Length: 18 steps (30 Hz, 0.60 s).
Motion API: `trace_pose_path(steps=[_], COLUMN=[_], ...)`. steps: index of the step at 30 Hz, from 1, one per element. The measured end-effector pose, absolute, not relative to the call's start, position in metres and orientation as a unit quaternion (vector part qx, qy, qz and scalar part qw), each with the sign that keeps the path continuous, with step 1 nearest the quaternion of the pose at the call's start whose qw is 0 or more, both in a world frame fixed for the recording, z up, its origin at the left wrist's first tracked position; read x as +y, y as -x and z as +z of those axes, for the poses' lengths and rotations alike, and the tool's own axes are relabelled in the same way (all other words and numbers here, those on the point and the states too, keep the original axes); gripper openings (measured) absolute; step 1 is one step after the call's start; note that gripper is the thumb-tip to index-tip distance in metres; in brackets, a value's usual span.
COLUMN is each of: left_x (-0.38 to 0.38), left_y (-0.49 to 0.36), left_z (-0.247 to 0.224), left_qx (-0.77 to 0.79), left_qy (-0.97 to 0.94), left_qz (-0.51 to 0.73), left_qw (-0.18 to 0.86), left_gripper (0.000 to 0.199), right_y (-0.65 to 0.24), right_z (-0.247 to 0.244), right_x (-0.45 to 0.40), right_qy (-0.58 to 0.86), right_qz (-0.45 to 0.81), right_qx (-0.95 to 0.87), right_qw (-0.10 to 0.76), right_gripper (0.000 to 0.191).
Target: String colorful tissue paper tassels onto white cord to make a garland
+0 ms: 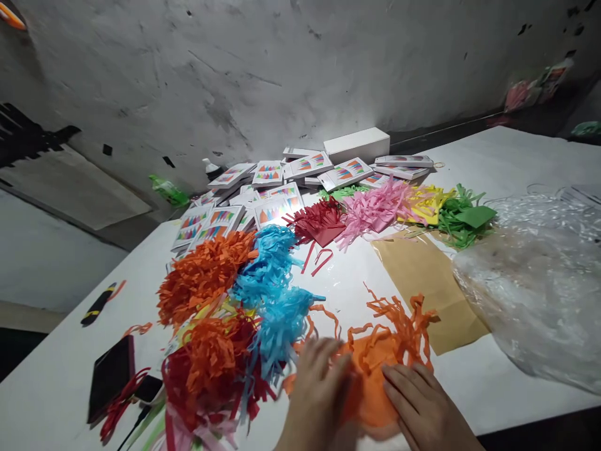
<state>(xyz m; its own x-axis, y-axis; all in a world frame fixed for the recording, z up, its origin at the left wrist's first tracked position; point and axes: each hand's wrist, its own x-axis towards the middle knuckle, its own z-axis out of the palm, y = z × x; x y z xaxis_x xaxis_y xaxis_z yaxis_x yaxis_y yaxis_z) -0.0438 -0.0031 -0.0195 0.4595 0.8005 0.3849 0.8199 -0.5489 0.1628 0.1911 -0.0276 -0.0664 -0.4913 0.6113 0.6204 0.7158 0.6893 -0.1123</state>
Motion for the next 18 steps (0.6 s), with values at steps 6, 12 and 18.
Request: trace_pose_path(steps=[6,12,18], left_x=[-0.011,-0.011,-0.015], left_y=[0.018,0.036,0.041], left_z=[-0.025,-0.029,-0.021], left_qx=[-0.493,-0.554,-0.473], left_qy=[0.851,0.823,0.869], left_qz=[-0.154,-0.117,-0.143], left_qw=[-0.1,-0.055,-0.027], left_gripper=[0.026,0.059,0.042], right_y=[-0.182,-0.179,-0.182], right_z=[-0.059,-0.064,-0.071], right_x=[-0.021,-0.016,-0.018], right_qy=[0.437,0.541,0.525], right_qz=[0.023,0.001,-0.029], right_qx=[-0.858,-0.808,-0.807], right_qw=[0.268,0.236,0.269], right_gripper=[0.027,0.081,0.063])
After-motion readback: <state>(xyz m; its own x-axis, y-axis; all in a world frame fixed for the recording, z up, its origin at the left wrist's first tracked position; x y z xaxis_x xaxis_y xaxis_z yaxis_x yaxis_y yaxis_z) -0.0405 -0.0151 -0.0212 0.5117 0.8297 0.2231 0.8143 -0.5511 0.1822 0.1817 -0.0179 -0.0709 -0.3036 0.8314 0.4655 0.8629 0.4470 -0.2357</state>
